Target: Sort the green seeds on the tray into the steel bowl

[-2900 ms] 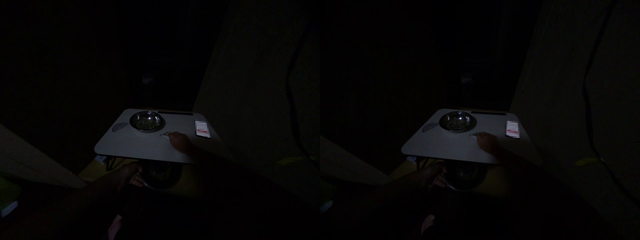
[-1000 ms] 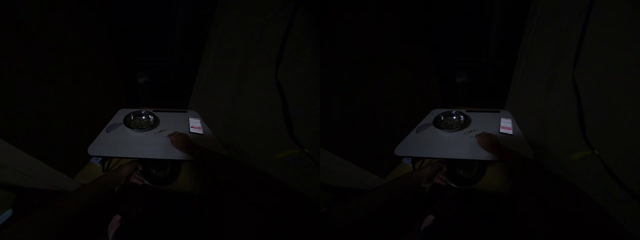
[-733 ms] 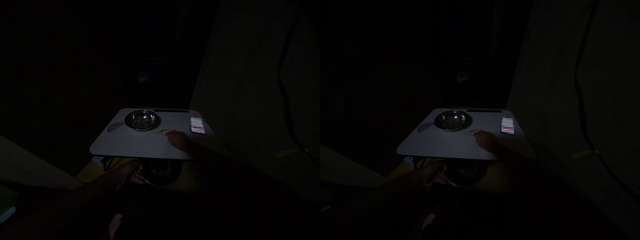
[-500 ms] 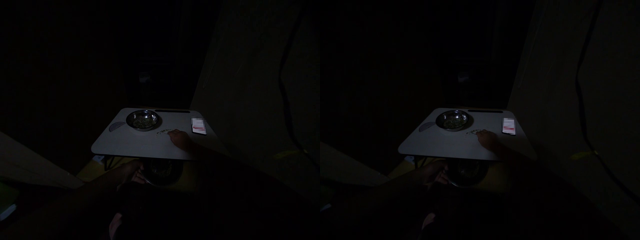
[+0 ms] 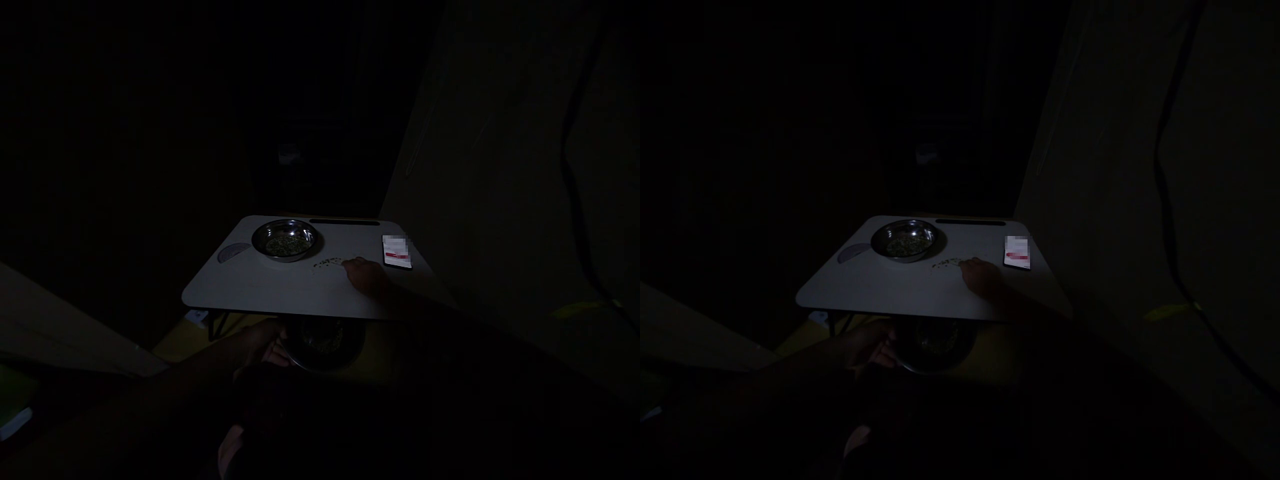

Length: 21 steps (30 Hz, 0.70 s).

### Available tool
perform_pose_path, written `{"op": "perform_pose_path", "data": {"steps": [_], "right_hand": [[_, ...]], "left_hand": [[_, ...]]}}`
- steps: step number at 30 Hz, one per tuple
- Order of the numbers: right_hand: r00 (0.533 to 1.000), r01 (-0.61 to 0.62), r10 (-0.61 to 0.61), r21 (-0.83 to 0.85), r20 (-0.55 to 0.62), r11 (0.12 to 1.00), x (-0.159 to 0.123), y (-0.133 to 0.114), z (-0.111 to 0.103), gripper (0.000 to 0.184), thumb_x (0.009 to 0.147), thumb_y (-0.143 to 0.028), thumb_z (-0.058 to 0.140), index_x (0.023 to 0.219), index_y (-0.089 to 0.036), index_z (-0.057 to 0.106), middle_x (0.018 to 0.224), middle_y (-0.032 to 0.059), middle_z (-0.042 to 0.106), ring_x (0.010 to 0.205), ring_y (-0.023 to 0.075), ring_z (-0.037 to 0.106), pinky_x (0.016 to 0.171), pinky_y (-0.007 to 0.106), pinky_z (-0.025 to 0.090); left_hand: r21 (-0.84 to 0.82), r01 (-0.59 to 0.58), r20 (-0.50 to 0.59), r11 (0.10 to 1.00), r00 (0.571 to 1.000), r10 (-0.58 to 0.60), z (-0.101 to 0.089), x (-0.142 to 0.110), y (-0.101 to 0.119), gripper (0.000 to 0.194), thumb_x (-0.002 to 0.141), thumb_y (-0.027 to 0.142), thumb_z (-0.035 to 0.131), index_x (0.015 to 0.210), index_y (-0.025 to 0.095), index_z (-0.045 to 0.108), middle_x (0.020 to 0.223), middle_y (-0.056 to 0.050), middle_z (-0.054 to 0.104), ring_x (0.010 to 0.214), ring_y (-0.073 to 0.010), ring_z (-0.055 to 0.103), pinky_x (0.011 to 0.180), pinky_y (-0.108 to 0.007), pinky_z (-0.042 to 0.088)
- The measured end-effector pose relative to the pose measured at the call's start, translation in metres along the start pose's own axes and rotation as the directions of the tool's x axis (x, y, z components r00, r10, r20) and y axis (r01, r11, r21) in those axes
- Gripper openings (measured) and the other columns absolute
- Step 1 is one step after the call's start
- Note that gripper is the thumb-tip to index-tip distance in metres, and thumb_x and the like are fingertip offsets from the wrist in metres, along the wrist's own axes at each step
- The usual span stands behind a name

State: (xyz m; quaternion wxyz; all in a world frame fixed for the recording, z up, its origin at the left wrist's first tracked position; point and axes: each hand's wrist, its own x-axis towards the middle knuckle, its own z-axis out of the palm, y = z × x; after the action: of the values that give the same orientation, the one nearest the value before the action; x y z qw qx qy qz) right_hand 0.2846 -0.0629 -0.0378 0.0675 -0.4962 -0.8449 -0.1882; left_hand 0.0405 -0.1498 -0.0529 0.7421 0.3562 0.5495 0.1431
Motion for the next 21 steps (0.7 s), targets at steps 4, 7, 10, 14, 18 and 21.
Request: {"op": "perform_pose_path", "data": {"steps": [4,7,10,14,18,21], "right_hand": [[1.000,-0.001,0.001,0.006,0.016,1.000,-0.0013,0.0006,-0.0007,0.030,0.074,-0.016,0.027,0.098,-0.014,0.045,0.088,0.0076,0.053,0.082,0.0165,0.043,0.061,0.025,0.033],[1.000,0.013,-0.013,0.013,0.028,1.000,-0.0005,0.0018,0.0016,0.030,0.074,-0.016,0.027,0.097,-0.015,0.045,0.087,0.0071,0.053,0.081,0.0160,0.044,0.062,0.025,0.033],[1.000,0.015,-0.016,0.017,0.018,1.000,0.0007,0.0021,0.0032,0.029,0.073,-0.015,0.027,0.097,-0.015,0.045,0.087,0.0064,0.053,0.081,0.0156,0.044,0.063,0.025,0.033],[0.999,0.032,-0.032,0.018,0.004,0.999,0.0019,-0.0002,0.0018,0.029,0.073,-0.016,0.028,0.097,-0.015,0.044,0.089,0.0062,0.052,0.083,0.0157,0.043,0.063,0.025,0.033],[0.999,0.042,-0.042,0.017,-0.012,0.999,0.0045,-0.0045,-0.0002,0.028,0.074,-0.016,0.026,0.096,-0.015,0.044,0.087,0.0067,0.053,0.081,0.0163,0.043,0.061,0.025,0.033],[0.999,0.037,-0.037,0.017,-0.010,0.999,0.0070,-0.0073,-0.0003,0.028,0.074,-0.016,0.026,0.095,-0.015,0.045,0.085,0.0072,0.053,0.080,0.0164,0.044,0.061,0.025,0.032]], "left_hand": [[-0.003,-0.014,0.007,1.000,1.000,0.014,-0.0005,0.0002,-0.0009,0.010,0.051,0.019,0.038,0.059,0.016,0.044,0.048,-0.005,0.057,0.052,-0.0169,0.057,0.049,-0.026,0.043],[-0.006,-0.008,0.013,1.000,1.000,0.008,0.0001,-0.0010,-0.0002,0.011,0.052,0.019,0.038,0.059,0.016,0.044,0.049,-0.005,0.058,0.052,-0.0163,0.057,0.049,-0.025,0.043],[0.003,-0.003,0.005,1.000,1.000,0.003,0.0017,-0.0032,0.0015,0.012,0.052,0.019,0.037,0.060,0.015,0.045,0.049,-0.006,0.058,0.052,-0.0163,0.057,0.049,-0.025,0.043],[0.006,0.016,-0.008,1.000,1.000,-0.016,0.0034,-0.0062,0.0035,0.012,0.051,0.018,0.037,0.059,0.015,0.045,0.047,-0.006,0.057,0.051,-0.0161,0.056,0.048,-0.025,0.043],[0.003,0.021,-0.008,1.000,1.000,-0.021,0.0034,-0.0081,0.0045,0.011,0.051,0.018,0.037,0.058,0.015,0.045,0.047,-0.006,0.057,0.050,-0.0162,0.056,0.049,-0.025,0.043],[-0.001,0.037,-0.030,0.999,0.999,-0.037,0.0029,-0.0085,0.0043,0.010,0.050,0.018,0.038,0.057,0.015,0.045,0.046,-0.005,0.057,0.049,-0.0165,0.056,0.049,-0.026,0.043]]}}
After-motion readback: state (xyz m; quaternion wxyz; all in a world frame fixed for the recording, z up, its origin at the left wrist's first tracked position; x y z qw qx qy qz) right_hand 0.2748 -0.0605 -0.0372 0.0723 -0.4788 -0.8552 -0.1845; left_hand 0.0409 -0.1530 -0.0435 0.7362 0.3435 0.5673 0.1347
